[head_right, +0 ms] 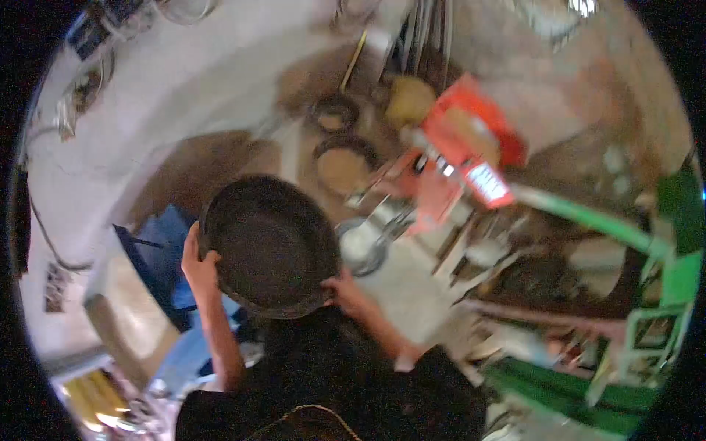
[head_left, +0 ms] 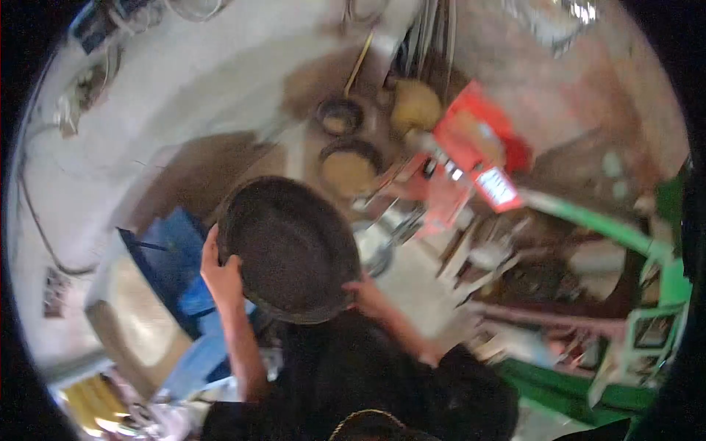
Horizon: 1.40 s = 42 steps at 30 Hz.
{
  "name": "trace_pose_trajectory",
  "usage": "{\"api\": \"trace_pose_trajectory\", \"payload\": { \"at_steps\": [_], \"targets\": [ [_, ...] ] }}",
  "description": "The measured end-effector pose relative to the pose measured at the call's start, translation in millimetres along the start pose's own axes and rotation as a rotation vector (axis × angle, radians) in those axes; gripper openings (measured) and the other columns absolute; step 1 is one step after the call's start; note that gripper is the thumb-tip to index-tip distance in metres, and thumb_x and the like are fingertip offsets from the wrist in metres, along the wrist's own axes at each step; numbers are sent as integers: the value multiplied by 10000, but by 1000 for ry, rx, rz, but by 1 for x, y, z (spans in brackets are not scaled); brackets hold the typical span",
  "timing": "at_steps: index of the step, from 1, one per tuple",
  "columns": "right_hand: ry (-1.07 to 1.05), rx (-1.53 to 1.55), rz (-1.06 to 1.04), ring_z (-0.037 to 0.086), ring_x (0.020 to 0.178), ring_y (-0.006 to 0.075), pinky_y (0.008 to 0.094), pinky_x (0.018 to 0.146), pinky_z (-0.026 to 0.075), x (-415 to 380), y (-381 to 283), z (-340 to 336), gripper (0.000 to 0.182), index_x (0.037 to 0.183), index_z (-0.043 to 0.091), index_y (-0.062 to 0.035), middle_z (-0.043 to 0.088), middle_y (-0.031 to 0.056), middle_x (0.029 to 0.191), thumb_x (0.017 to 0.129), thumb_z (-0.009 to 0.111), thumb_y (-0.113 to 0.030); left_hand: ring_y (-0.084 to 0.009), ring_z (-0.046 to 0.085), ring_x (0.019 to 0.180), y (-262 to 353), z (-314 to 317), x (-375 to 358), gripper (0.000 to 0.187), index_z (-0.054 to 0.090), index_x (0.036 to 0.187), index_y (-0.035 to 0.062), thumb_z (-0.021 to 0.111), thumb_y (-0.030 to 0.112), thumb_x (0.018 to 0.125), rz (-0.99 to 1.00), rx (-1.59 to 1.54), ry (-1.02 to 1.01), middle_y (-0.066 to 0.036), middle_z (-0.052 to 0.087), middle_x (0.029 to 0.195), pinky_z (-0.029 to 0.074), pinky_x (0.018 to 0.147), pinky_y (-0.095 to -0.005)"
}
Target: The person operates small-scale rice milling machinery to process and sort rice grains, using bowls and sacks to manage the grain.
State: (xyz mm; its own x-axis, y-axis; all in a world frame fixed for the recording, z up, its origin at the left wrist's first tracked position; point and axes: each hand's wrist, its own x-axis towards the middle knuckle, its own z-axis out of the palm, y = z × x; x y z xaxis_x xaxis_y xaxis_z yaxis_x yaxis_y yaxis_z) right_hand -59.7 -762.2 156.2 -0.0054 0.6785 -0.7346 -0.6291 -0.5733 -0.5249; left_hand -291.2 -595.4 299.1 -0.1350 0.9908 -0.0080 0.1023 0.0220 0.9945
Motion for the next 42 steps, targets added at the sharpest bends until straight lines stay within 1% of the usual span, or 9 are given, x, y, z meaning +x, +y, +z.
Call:
{"api": "trace_pose_trajectory", "payload": {
  "at_steps": [5,9,20,23,30,32,34,38,42],
  "targets": [
    [270,-192,-108,536,918,265,357,567,525,-31,-57,-31,619,1267,292,-95,461,130,1162,711,555,-27,-246,419,1188,-35,56,-3,669,430,1239,-44,452,-130,576,-202,-176,-53,-171,457,1269,347,953,-300],
    [291,-175,-209,564,826,276,381,546,525,-28,-77,-63,599,1245,292,-86,490,136,1079,702,533,-11,-237,485,1111,-82,90,11,675,409,1256,-40,483,-88,587,-33,181,-133,-166,520,1186,394,888,-295],
    [450,-235,-282,583,748,297,361,401,510,13,-98,-47,578,1174,244,-41,484,167,968,672,524,20,-240,524,1012,-160,104,35,624,431,1249,-21,485,-41,627,-385,107,-118,-180,533,1161,403,823,-283],
    [466,-242,-188,582,783,340,415,533,539,59,-59,-65,617,1214,218,-95,456,168,1084,694,541,-19,-193,553,836,-193,94,46,594,390,1275,-34,458,-76,686,-420,307,-132,-141,533,1131,441,658,-291],
    [513,-160,172,570,740,254,399,585,515,172,0,-90,438,1139,339,-50,531,125,940,749,538,-64,-239,600,823,-410,97,47,449,539,1133,3,467,-46,692,-492,382,-63,-127,614,990,456,718,-296],
    [540,-80,240,566,732,244,387,599,504,221,49,-134,358,1086,395,-42,544,117,906,758,535,-81,-319,566,978,-390,132,57,432,515,1151,-11,509,3,719,-580,515,-139,-204,581,1062,429,828,-345],
    [576,-3,316,562,723,235,375,614,494,256,99,-175,283,1032,450,-35,556,110,872,768,532,-97,-338,550,1005,-454,146,54,436,496,1162,-20,486,-4,726,-593,725,-282,-214,564,1091,419,854,-367],
    [662,123,446,555,707,216,350,642,473,295,193,-248,181,925,561,-20,580,94,805,787,525,-131,-356,550,1003,-624,173,5,498,489,1186,12,462,-29,690,-424,456,-292,-214,577,1063,417,862,-382],
    [584,111,611,567,757,228,339,678,485,307,262,-334,195,935,556,-20,580,94,819,774,548,-128,-376,539,1005,-611,258,2,511,493,1169,14,483,-15,659,-538,700,-496,-231,577,1029,419,864,-380]
  ]
}}
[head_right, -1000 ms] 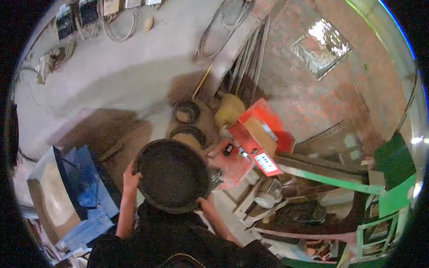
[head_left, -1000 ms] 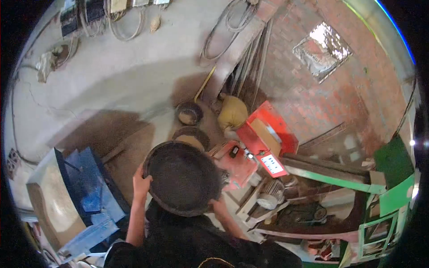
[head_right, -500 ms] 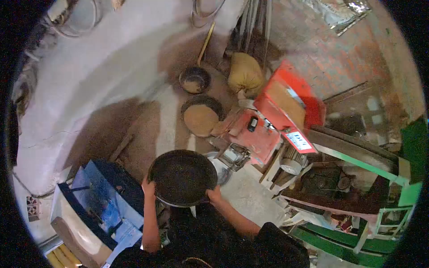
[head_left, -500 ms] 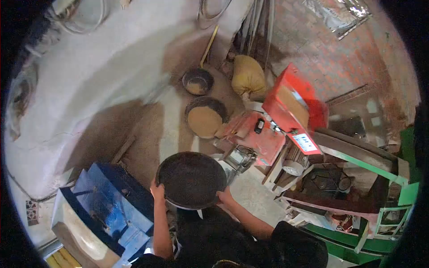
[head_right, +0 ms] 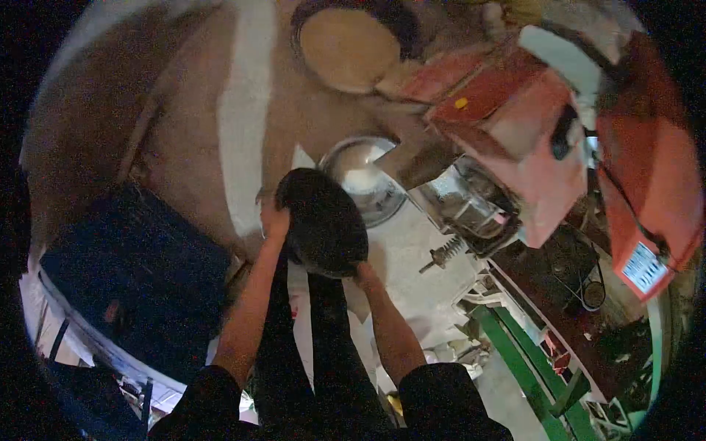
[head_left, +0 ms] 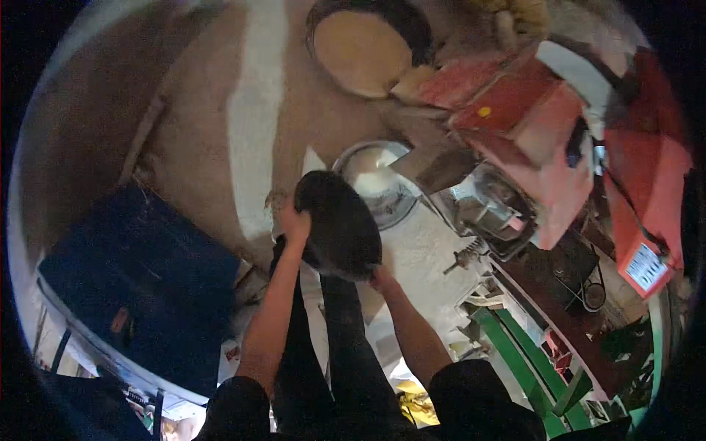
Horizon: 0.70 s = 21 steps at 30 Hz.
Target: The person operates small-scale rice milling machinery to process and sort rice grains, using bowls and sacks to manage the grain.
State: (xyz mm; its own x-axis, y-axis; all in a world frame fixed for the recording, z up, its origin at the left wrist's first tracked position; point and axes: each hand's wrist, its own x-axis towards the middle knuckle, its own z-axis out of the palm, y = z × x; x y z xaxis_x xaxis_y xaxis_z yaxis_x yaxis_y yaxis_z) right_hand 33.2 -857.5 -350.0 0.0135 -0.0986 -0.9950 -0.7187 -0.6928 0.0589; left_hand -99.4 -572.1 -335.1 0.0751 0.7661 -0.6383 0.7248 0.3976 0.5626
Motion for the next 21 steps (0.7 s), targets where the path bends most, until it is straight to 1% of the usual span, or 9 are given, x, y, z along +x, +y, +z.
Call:
{"api": "trace_pose_trajectory", "payload": {
  "at_steps": [2,6,7,9,10,13,16,18,21],
  "targets": [
    [-51,-98,-19,573,783,234,333,696,491,42,17,-33,203,940,553,-20,581,94,826,767,559,-126,-378,537,1007,-2,45,13,505,497,1158,9,482,-10,653,154,-103,12,-243,578,1014,422,853,-385],
    [13,-84,-767,583,685,207,296,583,491,138,68,-91,226,943,549,-19,584,76,818,757,586,-143,-346,550,1008,23,101,37,412,502,1155,1,527,88,752,234,-237,-158,-225,582,1038,420,847,-374],
    [155,-517,-695,588,692,199,289,577,492,145,69,-114,270,991,533,-10,591,80,865,756,591,-128,-336,552,1010,31,108,41,391,502,1156,-5,542,138,794,219,-306,-235,-218,583,1047,417,848,-372],
    [69,294,-390,591,823,198,299,683,494,75,1,-67,414,1130,465,0,584,103,985,746,596,-81,-330,544,1025,45,110,50,404,502,1157,-13,548,195,813,117,-389,-196,-213,581,1059,408,863,-370],
    [74,289,-390,591,823,198,299,683,494,46,-18,-54,414,1130,465,0,584,103,985,746,596,-81,-324,535,1040,47,115,57,427,502,1158,-21,555,251,833,24,-468,-150,-207,578,1072,400,877,-369],
    [156,422,-331,514,1047,235,322,894,411,35,-37,-46,506,1230,410,-32,528,147,1143,748,563,-24,-342,493,1087,-48,178,101,553,400,1257,-3,551,320,835,32,-120,-135,-207,529,1152,370,931,-370],
    [37,534,-538,502,1063,256,333,913,399,45,-25,-60,510,1243,416,-77,497,155,1179,754,554,-31,-361,471,1106,-99,205,122,634,315,1310,12,569,325,820,45,55,-251,-216,484,1205,354,961,-388],
    [118,295,-587,492,1081,275,353,924,399,42,-17,-63,510,1238,414,-62,478,154,1205,748,547,-16,-372,461,1111,-109,203,120,674,273,1330,17,583,317,811,54,100,-345,-222,461,1229,343,979,-402],
    [135,118,-629,482,1099,288,373,932,399,67,16,-88,519,1235,411,-52,470,150,1219,735,535,12,-363,449,1124,-122,187,123,666,282,1312,5,606,264,791,234,549,-589,-220,445,1240,435,906,-426]
  ]
}}
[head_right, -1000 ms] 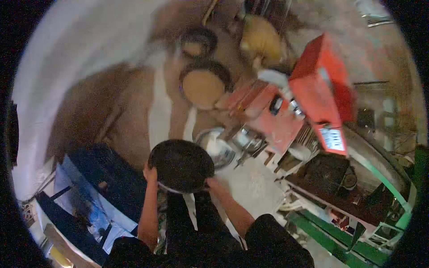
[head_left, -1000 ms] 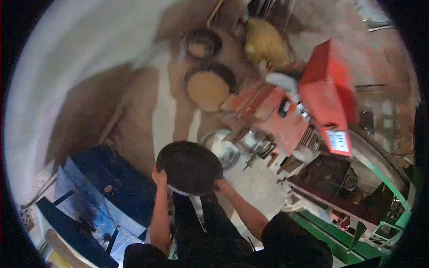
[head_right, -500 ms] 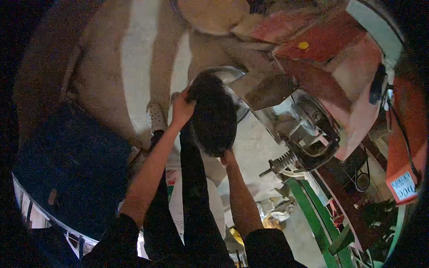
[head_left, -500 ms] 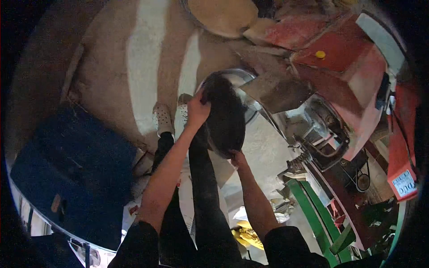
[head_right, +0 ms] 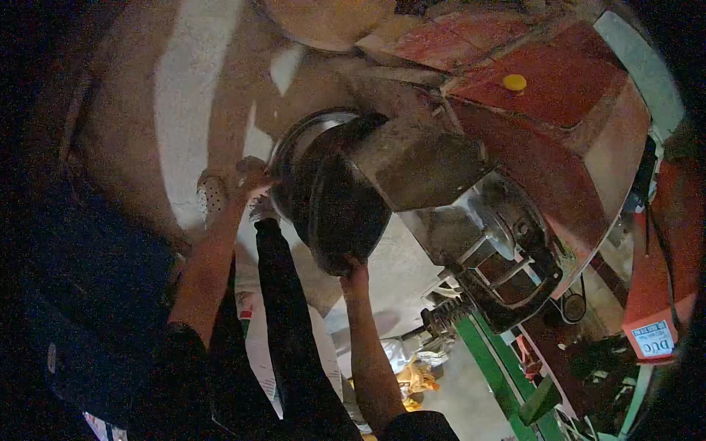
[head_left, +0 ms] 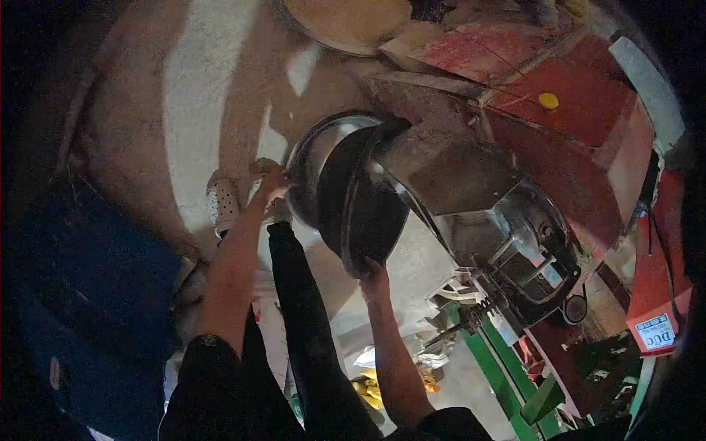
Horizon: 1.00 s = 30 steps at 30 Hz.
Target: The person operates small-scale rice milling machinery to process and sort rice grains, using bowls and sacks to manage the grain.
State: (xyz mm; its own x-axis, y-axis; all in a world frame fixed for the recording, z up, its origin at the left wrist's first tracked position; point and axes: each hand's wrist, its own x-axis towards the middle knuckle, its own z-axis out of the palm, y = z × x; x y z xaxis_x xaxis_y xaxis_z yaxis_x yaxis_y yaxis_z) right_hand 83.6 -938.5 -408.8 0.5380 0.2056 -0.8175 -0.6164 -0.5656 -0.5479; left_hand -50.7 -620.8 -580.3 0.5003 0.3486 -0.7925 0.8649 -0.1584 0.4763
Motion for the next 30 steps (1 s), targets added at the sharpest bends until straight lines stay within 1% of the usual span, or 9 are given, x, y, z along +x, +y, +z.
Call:
{"api": "trace_pose_trajectory", "payload": {
  "at_steps": [3,6,9,16,19,21,24,26,30],
  "targets": [
    [114,535,213,499,1075,271,373,906,423,-24,-61,55,541,1243,403,-73,481,139,1207,726,527,30,-345,513,1048,-23,14,5,519,434,1187,-39,599,253,791,-81,-765,-253,-207,513,1161,528,763,-409],
    [88,467,111,503,1072,273,370,908,421,-31,-52,51,537,1245,390,-57,477,127,1221,731,525,21,-293,591,885,-18,-44,-35,377,561,980,-71,595,254,792,-219,-679,-240,-197,589,996,549,614,-347],
    [22,-484,-150,501,1067,279,358,916,412,-24,-20,29,538,1244,387,-44,467,118,1232,729,534,15,-248,598,700,-94,-44,-47,311,596,896,-59,611,218,756,-55,-593,13,-152,613,860,510,578,-334],
    [-86,522,-40,430,1121,255,365,959,363,27,-27,78,549,1258,374,-38,441,103,1248,746,571,-65,-221,566,768,-128,-106,-167,441,479,1107,-13,599,158,718,-458,-872,199,-97,571,875,485,636,-380],
    [7,338,-145,499,1029,257,351,912,402,61,-14,90,517,1212,416,-6,503,95,1156,721,576,-28,-213,543,808,-155,-101,-200,309,512,1002,14,594,137,731,-484,-858,262,-63,531,856,476,682,-360],
    [40,278,-190,536,960,256,346,863,436,89,9,86,448,1160,458,11,536,102,1083,722,551,-6,-206,531,785,-166,-92,-210,213,503,918,26,587,125,749,-470,-1556,448,-53,506,815,455,745,-345],
    [91,369,-291,489,1026,249,374,803,453,117,22,93,567,1206,368,-11,464,127,1167,693,589,-104,-190,527,796,-170,-89,-233,214,493,900,22,603,123,746,-462,-1714,499,-56,513,834,435,746,-312],
    [490,-108,81,471,1047,258,414,865,403,127,9,92,602,1214,344,-7,460,148,1171,693,610,-146,-184,526,791,-150,-96,-252,226,489,907,17,606,122,744,-504,-1729,580,-52,512,852,433,727,-300],
    [683,141,357,525,857,250,400,778,449,145,-3,84,569,1216,368,-39,529,126,1022,720,615,-167,-199,507,849,-113,-117,-281,260,474,950,21,603,105,740,-509,-1770,619,-57,497,941,395,775,-307]
  ]
}}
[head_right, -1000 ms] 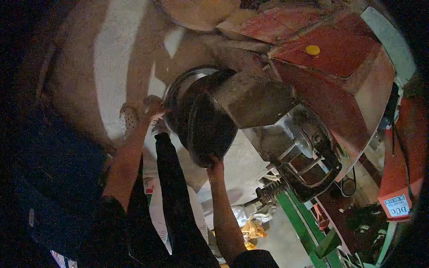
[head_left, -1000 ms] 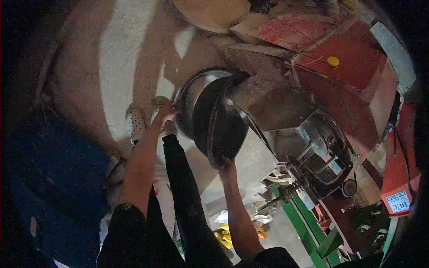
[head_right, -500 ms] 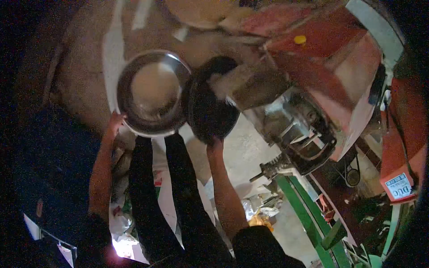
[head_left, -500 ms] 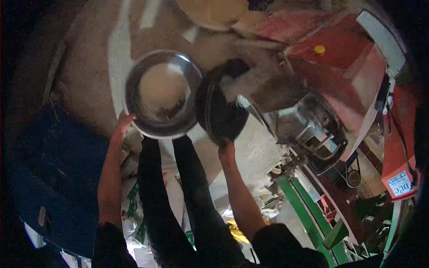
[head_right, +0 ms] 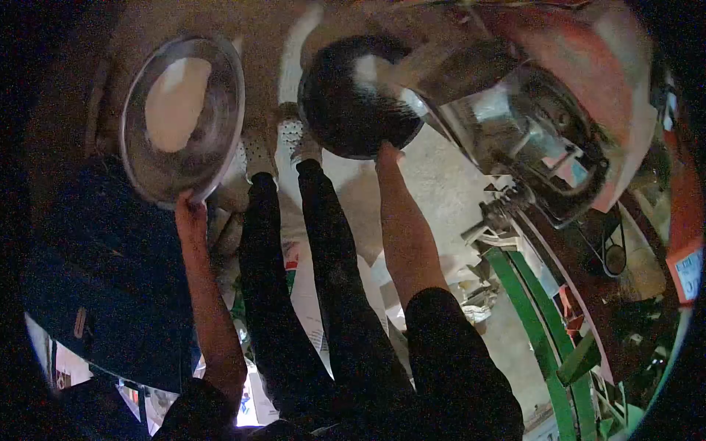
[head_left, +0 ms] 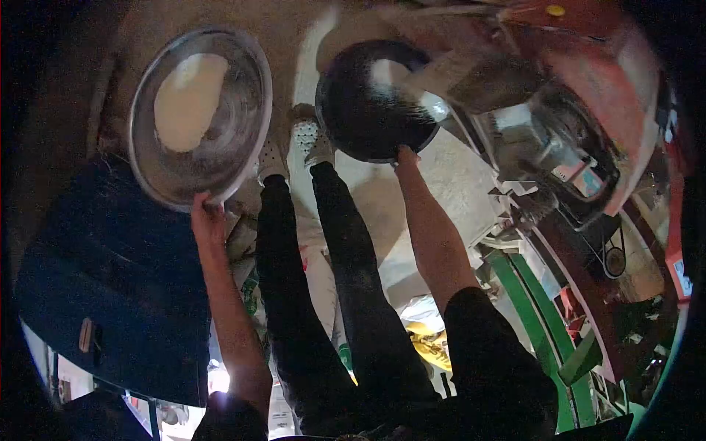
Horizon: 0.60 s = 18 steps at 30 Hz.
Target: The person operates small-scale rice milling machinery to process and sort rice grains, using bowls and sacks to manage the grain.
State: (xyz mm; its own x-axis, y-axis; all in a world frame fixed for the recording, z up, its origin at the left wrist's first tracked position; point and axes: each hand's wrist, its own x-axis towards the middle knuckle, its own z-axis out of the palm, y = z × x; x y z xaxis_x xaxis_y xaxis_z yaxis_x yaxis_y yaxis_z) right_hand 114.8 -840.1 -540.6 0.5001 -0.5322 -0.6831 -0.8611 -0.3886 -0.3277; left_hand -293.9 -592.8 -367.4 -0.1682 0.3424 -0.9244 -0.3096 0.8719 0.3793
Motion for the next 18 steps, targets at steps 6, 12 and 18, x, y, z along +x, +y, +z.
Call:
{"api": "trace_pose_trajectory", "payload": {
  "at_steps": [6,12,18],
  "targets": [
    [-776,-605,-941,505,873,160,344,736,430,-103,-28,-35,516,1200,409,-64,532,73,1009,819,561,-377,-191,481,890,15,15,-110,211,513,931,35,585,92,742,25,-97,6,-64,490,945,394,868,-311],
    [-1257,-45,-214,372,1199,218,401,938,368,-387,-137,-142,628,1313,335,-94,333,44,1352,865,419,-526,-200,504,908,38,17,-260,465,439,1123,-9,574,47,682,130,14,-184,-82,505,1012,410,801,-334],
    [-1234,-443,-561,502,1052,242,363,903,398,-510,-236,-270,597,1218,423,1,522,120,1146,701,683,-145,-201,514,886,103,13,-419,466,464,1107,-2,605,82,671,203,197,-248,-93,530,970,425,755,-314]
  ]
}}
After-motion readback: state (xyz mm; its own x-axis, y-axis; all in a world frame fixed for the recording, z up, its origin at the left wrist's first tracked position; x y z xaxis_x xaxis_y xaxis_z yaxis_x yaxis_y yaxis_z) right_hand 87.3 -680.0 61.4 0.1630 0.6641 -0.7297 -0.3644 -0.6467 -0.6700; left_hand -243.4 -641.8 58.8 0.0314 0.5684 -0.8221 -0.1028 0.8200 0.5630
